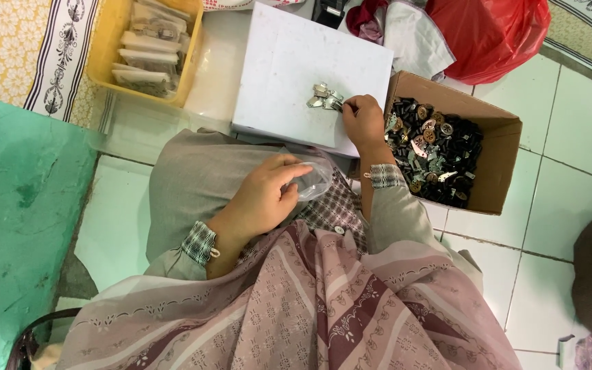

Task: The person sorts through a collection of large decorative buttons in a cardboard box, selects specific cross-shaped buttons, and places them into a small clear plastic bag.

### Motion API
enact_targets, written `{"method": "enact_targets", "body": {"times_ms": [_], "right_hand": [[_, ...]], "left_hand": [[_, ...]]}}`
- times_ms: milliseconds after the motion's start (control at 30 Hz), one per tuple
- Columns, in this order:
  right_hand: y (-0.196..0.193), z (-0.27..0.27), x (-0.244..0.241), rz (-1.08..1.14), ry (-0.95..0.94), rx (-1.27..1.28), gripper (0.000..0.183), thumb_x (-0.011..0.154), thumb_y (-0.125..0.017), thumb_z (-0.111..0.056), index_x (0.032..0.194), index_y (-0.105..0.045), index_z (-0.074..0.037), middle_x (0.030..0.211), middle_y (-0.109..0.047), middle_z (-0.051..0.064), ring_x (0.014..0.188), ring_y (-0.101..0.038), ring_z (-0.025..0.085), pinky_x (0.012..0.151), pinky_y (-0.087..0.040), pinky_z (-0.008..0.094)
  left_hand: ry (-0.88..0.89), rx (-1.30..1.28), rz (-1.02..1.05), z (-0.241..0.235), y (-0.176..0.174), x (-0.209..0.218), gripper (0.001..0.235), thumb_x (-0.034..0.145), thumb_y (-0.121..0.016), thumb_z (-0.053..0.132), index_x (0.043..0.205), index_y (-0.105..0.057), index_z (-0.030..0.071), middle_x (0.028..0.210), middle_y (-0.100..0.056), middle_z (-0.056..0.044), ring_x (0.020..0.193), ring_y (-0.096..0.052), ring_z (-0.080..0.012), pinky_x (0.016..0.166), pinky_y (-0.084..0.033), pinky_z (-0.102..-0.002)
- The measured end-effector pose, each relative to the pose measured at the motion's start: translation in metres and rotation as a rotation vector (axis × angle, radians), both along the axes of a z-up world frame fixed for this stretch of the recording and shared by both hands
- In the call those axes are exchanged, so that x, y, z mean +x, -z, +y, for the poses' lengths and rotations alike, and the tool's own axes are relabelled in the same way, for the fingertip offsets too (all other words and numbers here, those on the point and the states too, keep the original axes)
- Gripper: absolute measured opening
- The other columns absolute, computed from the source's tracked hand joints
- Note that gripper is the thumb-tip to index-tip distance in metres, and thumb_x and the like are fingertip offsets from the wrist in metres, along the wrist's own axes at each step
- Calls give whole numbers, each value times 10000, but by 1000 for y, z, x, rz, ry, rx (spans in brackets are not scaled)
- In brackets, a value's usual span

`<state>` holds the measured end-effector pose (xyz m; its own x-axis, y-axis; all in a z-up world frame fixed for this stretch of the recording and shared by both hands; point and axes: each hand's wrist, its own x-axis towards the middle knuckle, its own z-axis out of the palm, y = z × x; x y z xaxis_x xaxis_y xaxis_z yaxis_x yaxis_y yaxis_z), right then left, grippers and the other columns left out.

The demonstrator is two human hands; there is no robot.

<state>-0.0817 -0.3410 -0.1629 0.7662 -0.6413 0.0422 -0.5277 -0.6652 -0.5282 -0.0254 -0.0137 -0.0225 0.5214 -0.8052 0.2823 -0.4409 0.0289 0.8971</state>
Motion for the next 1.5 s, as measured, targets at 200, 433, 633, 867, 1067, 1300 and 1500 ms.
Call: {"method": "enact_targets", "body": {"times_ms": [200, 433, 633, 867, 1067, 1300, 1500], "right_hand": [[-62, 41, -8, -388, -80, 92, 80, 998, -598, 32, 987, -676, 24, 841, -609, 142, 708, -633, 243, 578, -513, 335], [-189, 125, -66, -563, -474, -5, 106, 933, -683, 58, 1018, -716, 6, 995, -646, 166, 867, -621, 312, 730, -525, 368], [-203, 158, -81, -192, -612, -444, 24, 925, -721, -100, 932, -721, -123, 1100, -630, 82, 1063, -568, 333, 825, -488, 414], [-209, 154, -86, -228, -602, -272, 161, 860, -802, -151, 1009, -761, -105, 1056, -677, 88, 1014, -607, 328, 842, -516, 417], [-157, 73, -78, -485, -301, -9, 140, 935, -737, 10, 1067, -772, -18, 980, -689, 143, 893, -628, 288, 785, -534, 383], [-39, 17, -22, -165, -100, 55, 172, 921, -788, -141, 1092, -786, -118, 921, -683, 68, 763, -664, 194, 656, -573, 329], [-62, 15, 16, 323, -152, 28, 526, 965, -735, -234, 1451, -587, -95, 1125, -602, 155, 1059, -652, 289, 894, -591, 403]], "left_hand": [[-39, 18, -43, 0, 2, -2, 371, 843, -661, -11, 1199, -727, 74, 1140, -674, -148, 1006, -709, -354, 743, -618, -356], [-24, 36, -23, -8, 3, -5, 350, 836, -671, -18, 1173, -732, 53, 1113, -687, -164, 943, -724, -356, 705, -623, -355], [3, 59, 1, -16, -1, -21, 337, 851, -665, 3, 1178, -734, 50, 1105, -684, -145, 758, -730, -286, 612, -605, -339], [27, 74, 77, -13, 3, -21, 360, 871, -641, -5, 1216, -729, 42, 1098, -682, -163, 718, -720, -299, 567, -596, -350], [-34, -78, -70, 10, -64, -2, 424, 842, -655, -48, 1242, -718, 74, 1157, -680, -151, 882, -715, -352, 635, -603, -348], [-32, -113, -81, 6, -43, 4, 411, 864, -645, -15, 1246, -724, 113, 1156, -689, -106, 996, -703, -323, 762, -601, -351], [-33, -35, 1, 7, -28, 7, 363, 867, -642, -40, 1211, -723, 45, 1117, -689, -200, 913, -710, -385, 646, -598, -370]]}}
